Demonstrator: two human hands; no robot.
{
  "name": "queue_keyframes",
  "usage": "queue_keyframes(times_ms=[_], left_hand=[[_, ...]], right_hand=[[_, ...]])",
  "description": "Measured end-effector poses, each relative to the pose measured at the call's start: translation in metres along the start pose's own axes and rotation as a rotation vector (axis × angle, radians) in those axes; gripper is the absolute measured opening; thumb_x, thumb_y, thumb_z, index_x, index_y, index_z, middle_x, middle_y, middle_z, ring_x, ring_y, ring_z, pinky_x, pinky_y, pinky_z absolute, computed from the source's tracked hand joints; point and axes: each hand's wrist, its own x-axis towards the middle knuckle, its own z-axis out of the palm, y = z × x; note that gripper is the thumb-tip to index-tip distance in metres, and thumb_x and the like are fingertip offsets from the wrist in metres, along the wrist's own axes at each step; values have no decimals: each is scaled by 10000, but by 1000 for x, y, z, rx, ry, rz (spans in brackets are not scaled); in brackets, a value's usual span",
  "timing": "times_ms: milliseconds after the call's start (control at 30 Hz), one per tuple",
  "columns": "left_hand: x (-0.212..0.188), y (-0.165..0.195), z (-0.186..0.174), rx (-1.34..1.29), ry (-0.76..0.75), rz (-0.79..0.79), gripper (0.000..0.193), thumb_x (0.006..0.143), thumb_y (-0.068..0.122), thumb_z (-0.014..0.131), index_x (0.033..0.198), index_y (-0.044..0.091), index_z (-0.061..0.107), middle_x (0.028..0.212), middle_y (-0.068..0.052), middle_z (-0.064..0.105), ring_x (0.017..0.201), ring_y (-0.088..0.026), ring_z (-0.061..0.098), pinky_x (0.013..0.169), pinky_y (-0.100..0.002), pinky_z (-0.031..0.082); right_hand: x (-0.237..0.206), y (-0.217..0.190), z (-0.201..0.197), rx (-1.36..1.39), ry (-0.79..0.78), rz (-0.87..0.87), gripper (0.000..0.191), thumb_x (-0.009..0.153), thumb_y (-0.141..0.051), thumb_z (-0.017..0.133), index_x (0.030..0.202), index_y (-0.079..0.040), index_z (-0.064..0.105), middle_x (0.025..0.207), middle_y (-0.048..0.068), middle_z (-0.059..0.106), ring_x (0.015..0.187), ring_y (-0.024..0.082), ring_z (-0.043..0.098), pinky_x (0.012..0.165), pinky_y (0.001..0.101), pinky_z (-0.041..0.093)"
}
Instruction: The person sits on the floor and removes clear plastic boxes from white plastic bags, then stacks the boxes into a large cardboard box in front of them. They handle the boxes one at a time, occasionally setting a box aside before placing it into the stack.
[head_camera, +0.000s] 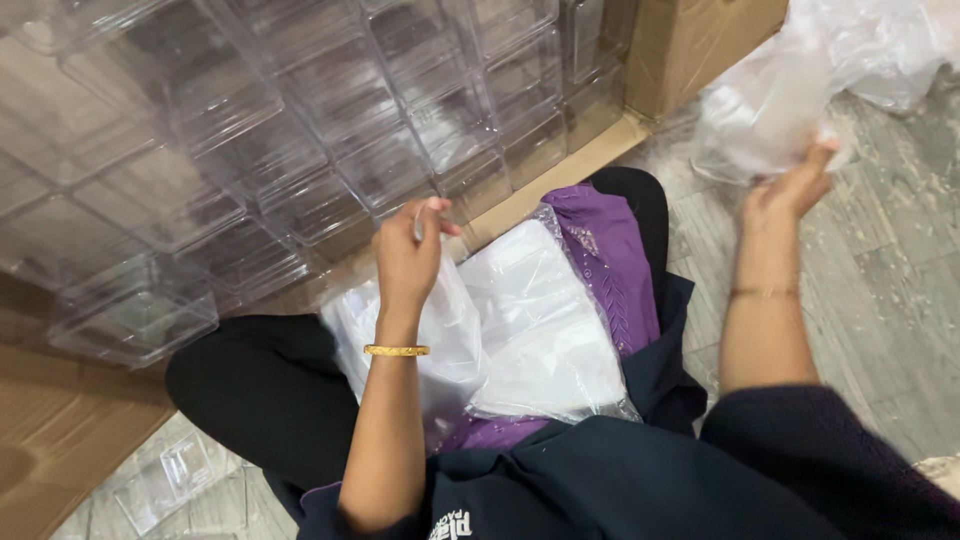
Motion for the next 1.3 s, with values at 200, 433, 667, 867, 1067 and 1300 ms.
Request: queue_keyframes(times_ms=[200,433,667,867,1067,1300], left_hand=[[-1,-9,4,-50,20,-22,494,1065,413,437,1006,50,766,653,-19,736,552,-71,551,563,-281,422],[1,-18,4,-169,78,16,583,1094,440,369,978,42,779,712,-15,756,622,-73,542,606,-277,424],[-7,-25,-11,-852,-111,-99,542,1085,444,439,1075,-16,724,897,-103,768,792,-139,713,758,-304,570],[-15,-43,-41,-669,-156,-12,334,966,232,722,1202,-5,719,1074,-89,764,1004,-123,681,931,-275,524],[-15,-68,-31,-631,2,-8,244,991,232,711,1115,34,783,1021,-39,768,928,-88,648,860,-250,504],[-23,-102,-21,-899,-183,-175,272,1058,318,665,977,66,727,838,73,626,783,-33,531,717,-227,420]], right_hand=[[68,-4,16,-135,124,55,557,958,-376,620,1433,-131,462,1354,24,557,1207,224,567,925,492,548],[-133,22,101,-335,-654,-220,272,1130,-211,668,1313,-10,653,1221,62,637,1086,171,567,926,299,454],[-305,64,160,-404,-1210,583,427,924,-116,785,1294,20,619,1182,30,637,1021,85,570,908,255,494],[-291,61,158,-501,-1138,432,159,928,-101,769,1039,11,744,911,-11,720,825,56,634,755,217,520],[-312,46,169,-748,-1133,53,171,925,-100,756,1074,-18,778,923,15,731,800,56,651,719,200,528],[-310,69,151,-270,-1025,664,148,1039,-147,705,1088,-14,746,949,27,694,866,90,621,787,255,512]])
